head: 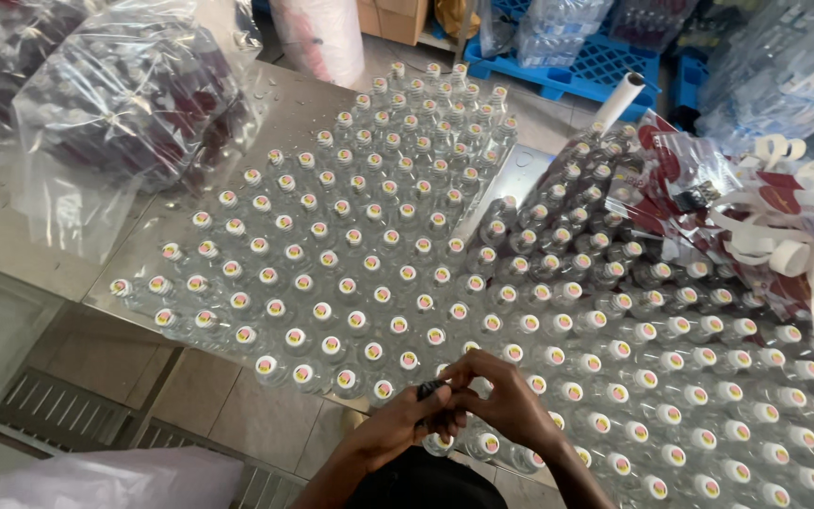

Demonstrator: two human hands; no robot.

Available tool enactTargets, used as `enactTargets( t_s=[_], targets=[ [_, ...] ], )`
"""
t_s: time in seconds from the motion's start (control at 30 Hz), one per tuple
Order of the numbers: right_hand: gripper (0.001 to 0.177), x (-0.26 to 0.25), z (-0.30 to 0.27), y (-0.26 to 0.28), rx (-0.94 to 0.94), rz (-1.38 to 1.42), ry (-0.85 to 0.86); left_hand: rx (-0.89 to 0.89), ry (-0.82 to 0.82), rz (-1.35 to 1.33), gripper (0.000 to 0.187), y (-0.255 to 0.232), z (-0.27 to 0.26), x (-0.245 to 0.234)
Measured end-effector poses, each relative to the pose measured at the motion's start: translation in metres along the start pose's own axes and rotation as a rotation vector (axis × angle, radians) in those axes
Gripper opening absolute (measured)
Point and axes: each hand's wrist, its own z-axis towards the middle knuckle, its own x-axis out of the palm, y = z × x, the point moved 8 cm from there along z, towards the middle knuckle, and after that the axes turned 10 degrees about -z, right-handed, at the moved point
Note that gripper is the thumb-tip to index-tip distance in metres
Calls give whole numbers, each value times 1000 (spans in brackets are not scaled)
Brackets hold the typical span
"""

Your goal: The person applies small circular labels to the caps of numerous clear plastic bottles arranged on a metal table. The person uses their right hand to pick up labels from a stack held in the left hand and places them onto the bottle tops.

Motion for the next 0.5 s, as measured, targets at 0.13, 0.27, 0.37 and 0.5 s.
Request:
enactTargets(
  t_s=[0.13, 0.27, 0.37, 0.5],
  targets=[
    [20, 0, -4, -16, 165, 11, 1, 20, 42, 62, 47, 1, -2, 3],
    [23, -7, -12, -32, 257, 208, -92, -15, 63, 22, 43, 10, 1, 0],
    [23, -16, -14, -25, 290, 244, -122, -35, 46, 45, 45, 6, -4, 0],
    [19, -32, -22, -22, 201, 194, -160, -11, -52, 10, 51, 11, 0, -2]
  ],
)
